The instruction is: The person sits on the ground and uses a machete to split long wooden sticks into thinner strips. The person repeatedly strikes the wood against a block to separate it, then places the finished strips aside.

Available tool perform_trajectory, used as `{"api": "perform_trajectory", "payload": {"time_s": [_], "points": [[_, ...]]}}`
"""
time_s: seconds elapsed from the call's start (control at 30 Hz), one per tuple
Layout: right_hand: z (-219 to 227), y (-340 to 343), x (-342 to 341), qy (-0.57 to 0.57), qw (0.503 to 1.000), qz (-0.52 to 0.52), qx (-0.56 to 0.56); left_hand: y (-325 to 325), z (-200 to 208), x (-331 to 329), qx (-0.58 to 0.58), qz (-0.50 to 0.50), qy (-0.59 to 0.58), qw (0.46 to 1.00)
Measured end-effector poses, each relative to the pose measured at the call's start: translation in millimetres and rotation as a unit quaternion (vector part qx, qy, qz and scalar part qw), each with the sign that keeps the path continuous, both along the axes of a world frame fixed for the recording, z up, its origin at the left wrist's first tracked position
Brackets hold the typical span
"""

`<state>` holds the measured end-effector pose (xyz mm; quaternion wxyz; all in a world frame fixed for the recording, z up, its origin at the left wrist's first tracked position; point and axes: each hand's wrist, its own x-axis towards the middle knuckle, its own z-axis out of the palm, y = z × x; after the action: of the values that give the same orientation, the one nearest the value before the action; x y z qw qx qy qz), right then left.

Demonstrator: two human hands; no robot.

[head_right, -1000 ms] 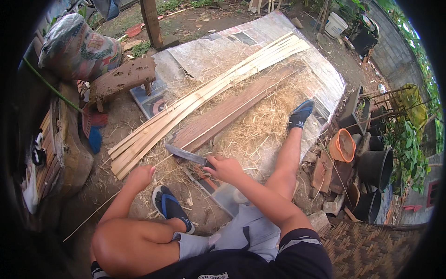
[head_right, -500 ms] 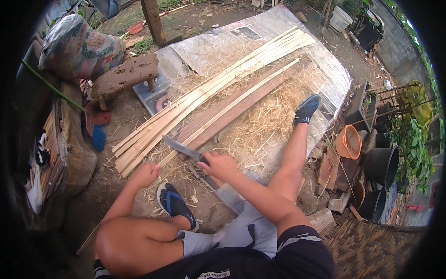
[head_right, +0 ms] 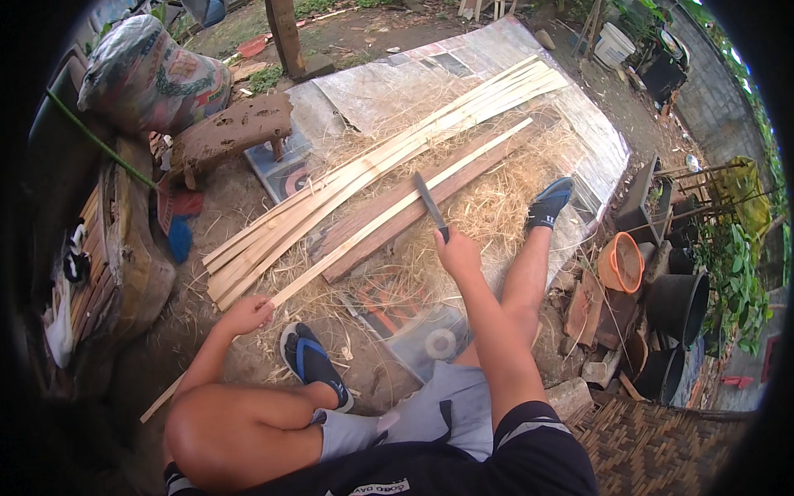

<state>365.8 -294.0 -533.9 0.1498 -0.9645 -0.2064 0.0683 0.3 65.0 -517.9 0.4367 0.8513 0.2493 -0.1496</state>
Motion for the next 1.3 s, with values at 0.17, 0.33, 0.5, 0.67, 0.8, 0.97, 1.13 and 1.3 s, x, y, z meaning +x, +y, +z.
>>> {"api": "perform_trajectory", "payload": {"time_s": [0.17,0.33,0.5,0.67,0.8,0.97,1.13,1.3], "points": [[14,43,-138,0.013,0.951,0.309,0.004,-37,-2,27,0.172,-0.020,-0.090,0.981],[-11,12,-24,-0.013,1.000,0.012,0.026,-18,3,14,0.172,-0.055,-0.057,0.982],[12,54,-102,0.061,0.980,0.176,0.067,-30,8,30,0.153,-0.030,-0.031,0.987],[8,51,-103,0.036,0.974,0.221,0.040,-21,-9,9,0.106,-0.027,-0.031,0.994],[-5,-6,20,-0.028,0.998,-0.044,-0.018,3,-1,-11,0.026,-0.016,0.037,0.999],[0,48,-94,0.068,0.988,0.135,0.026,5,3,18,-0.172,0.046,0.120,0.977],[-15,34,-112,0.004,0.977,0.210,0.045,28,-2,-3,-0.365,0.058,0.179,0.912],[-18,-10,4,-0.003,0.998,-0.065,-0.010,41,-10,-21,-0.149,-0.018,0.126,0.981]]}}
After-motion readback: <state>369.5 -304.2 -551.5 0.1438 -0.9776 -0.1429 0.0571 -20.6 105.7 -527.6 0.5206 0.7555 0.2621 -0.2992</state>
